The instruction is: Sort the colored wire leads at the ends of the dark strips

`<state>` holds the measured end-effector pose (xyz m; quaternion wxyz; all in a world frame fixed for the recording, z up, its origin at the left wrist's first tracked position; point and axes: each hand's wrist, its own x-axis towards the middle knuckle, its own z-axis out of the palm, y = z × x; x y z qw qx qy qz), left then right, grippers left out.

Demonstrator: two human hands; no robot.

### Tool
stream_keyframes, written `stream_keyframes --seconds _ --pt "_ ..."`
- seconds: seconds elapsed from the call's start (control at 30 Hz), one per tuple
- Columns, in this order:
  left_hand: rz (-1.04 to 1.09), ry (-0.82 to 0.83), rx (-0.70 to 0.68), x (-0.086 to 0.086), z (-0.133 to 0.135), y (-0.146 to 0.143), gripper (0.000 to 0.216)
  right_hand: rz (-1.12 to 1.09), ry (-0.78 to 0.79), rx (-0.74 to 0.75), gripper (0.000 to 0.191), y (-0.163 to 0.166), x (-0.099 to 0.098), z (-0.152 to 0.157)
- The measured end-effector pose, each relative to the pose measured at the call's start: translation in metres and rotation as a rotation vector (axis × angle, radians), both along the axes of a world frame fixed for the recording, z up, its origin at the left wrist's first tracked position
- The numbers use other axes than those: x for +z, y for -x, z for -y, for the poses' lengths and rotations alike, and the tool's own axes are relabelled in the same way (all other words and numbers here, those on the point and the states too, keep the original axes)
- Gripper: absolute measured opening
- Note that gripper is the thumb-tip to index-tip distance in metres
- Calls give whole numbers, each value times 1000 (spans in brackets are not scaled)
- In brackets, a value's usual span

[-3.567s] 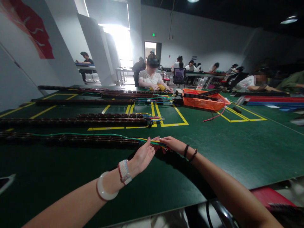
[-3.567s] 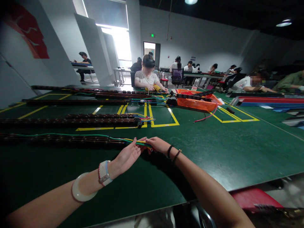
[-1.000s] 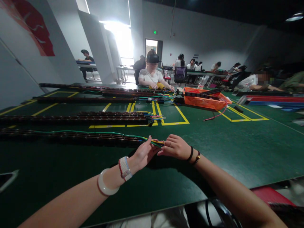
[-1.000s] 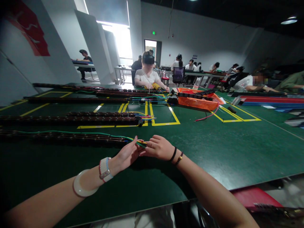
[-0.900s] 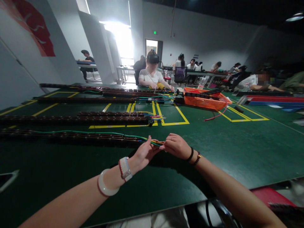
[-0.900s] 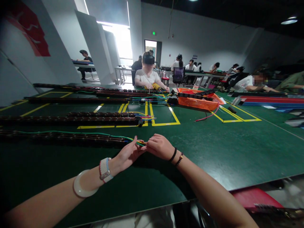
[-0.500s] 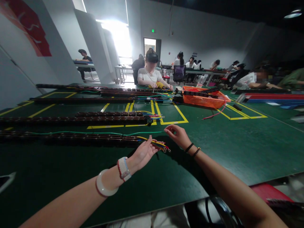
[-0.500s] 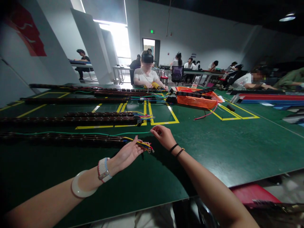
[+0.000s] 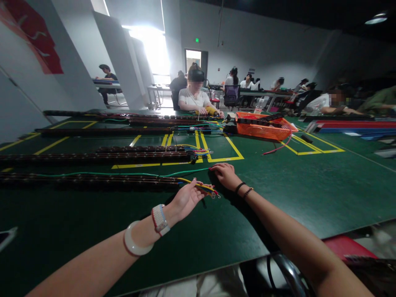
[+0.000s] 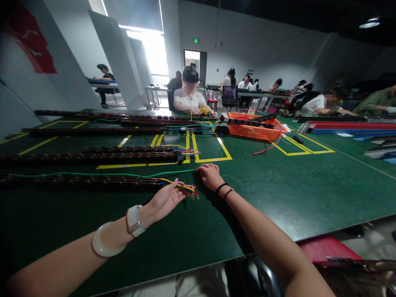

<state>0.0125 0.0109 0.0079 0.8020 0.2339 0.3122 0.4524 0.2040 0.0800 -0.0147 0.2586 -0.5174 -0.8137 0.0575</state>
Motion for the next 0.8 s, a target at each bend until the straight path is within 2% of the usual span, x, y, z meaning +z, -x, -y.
stream_keyframes --seconds 0.17,0.37,0.43,0.57,0.67,0.8 --pt "16 -8 -18 -3 -1 1 20 -31 -49 47 21 -5 4 3" --pt "28 -4 -32 -7 -2 3 23 17 -220 375 25 -17 32 21" --pt "23 -8 -37 -6 -2 4 24 68 -282 460 33 -18 40 28" --pt "-28 -1 -28 -4 0 4 23 260 -323 607 48 -12 43 39" --pt "-35 16 -17 -4 0 4 21 299 -344 664 39 -6 36 41" --pt "0 -9 -38 -5 -1 4 23 131 -356 600 20 -1 29 39"
